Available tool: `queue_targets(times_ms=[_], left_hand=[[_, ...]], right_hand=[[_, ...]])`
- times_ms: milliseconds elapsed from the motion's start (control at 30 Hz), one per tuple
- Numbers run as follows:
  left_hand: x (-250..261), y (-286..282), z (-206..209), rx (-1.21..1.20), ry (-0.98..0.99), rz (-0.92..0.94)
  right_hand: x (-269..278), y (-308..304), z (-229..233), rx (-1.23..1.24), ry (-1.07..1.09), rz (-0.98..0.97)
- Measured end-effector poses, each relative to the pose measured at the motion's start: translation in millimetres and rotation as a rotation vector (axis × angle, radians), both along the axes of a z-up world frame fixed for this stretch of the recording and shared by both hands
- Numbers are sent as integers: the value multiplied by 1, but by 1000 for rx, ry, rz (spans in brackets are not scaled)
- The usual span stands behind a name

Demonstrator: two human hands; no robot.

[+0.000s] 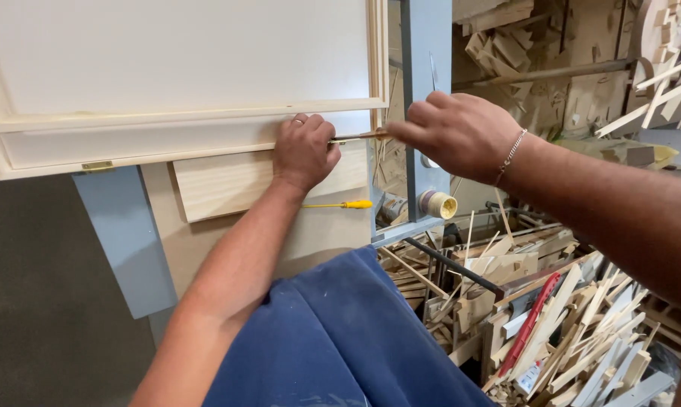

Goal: Assembling and inspecting wooden frames using a screwdriver and other hand tools

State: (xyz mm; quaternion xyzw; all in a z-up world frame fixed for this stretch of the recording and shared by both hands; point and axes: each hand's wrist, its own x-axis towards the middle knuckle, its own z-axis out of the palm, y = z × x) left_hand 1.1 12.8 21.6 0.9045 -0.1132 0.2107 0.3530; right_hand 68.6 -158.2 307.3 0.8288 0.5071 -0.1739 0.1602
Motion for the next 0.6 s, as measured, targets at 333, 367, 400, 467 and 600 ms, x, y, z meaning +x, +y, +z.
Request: queue_targets(times_ms=[333,367,400,467,600], left_hand=[[-1,2,1,-6,28,-26],[-1,2,2,5,29,-27],[-1,2,3,16,30,-27],[0,1,3,8,18,-22],[0,0,-3,14,-26,3]], right_hand=[[-5,17,-7,-182,351,-1041],[-6,18,0,-171,237,-576],[-7,19,8,-153,119,-113],[-8,16,6,-71,119,-65],[-15,26,-11,-78,327,-1042]])
